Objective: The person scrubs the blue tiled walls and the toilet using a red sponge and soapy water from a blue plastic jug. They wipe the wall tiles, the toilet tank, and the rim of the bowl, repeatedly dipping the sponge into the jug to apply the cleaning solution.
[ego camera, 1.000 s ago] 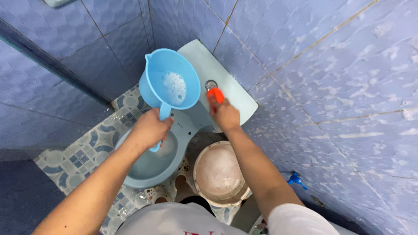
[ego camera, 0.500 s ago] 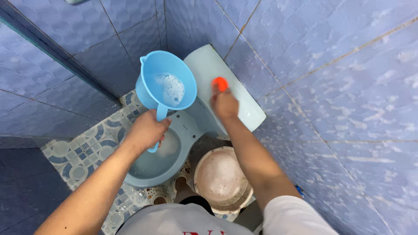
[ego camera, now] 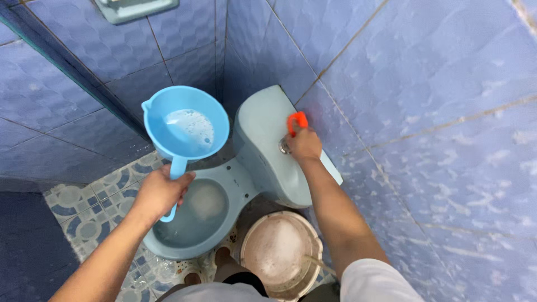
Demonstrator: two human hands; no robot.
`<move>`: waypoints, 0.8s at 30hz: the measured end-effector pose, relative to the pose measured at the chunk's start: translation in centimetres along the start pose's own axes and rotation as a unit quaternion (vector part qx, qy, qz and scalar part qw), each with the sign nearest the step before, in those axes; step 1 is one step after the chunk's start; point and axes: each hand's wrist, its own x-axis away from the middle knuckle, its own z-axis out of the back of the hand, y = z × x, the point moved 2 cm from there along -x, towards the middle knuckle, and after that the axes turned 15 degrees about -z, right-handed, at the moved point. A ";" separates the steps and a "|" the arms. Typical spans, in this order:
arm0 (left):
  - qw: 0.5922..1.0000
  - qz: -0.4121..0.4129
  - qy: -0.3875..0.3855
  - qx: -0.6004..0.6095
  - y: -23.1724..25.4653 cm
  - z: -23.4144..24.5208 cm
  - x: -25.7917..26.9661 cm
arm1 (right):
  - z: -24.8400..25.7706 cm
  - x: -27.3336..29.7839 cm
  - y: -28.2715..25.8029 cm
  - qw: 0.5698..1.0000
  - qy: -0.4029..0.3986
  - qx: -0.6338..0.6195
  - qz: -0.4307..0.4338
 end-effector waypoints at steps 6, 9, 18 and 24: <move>0.998 0.006 0.025 0.058 -1.9 0.3 -0.9 | -2.0 1.8 -2.4 0.994 -0.010 0.010 0.109; 0.998 0.011 0.031 0.047 -1.9 0.4 -1.1 | -1.7 -0.9 -2.4 1.000 0.005 -0.026 -0.012; 0.998 0.010 0.021 0.053 -2.3 0.7 -1.5 | -2.8 -3.4 -3.4 0.997 0.024 -0.014 0.068; 0.999 0.050 -0.002 0.005 -2.2 0.8 -1.7 | -4.9 -3.7 -6.6 0.988 0.045 0.033 0.141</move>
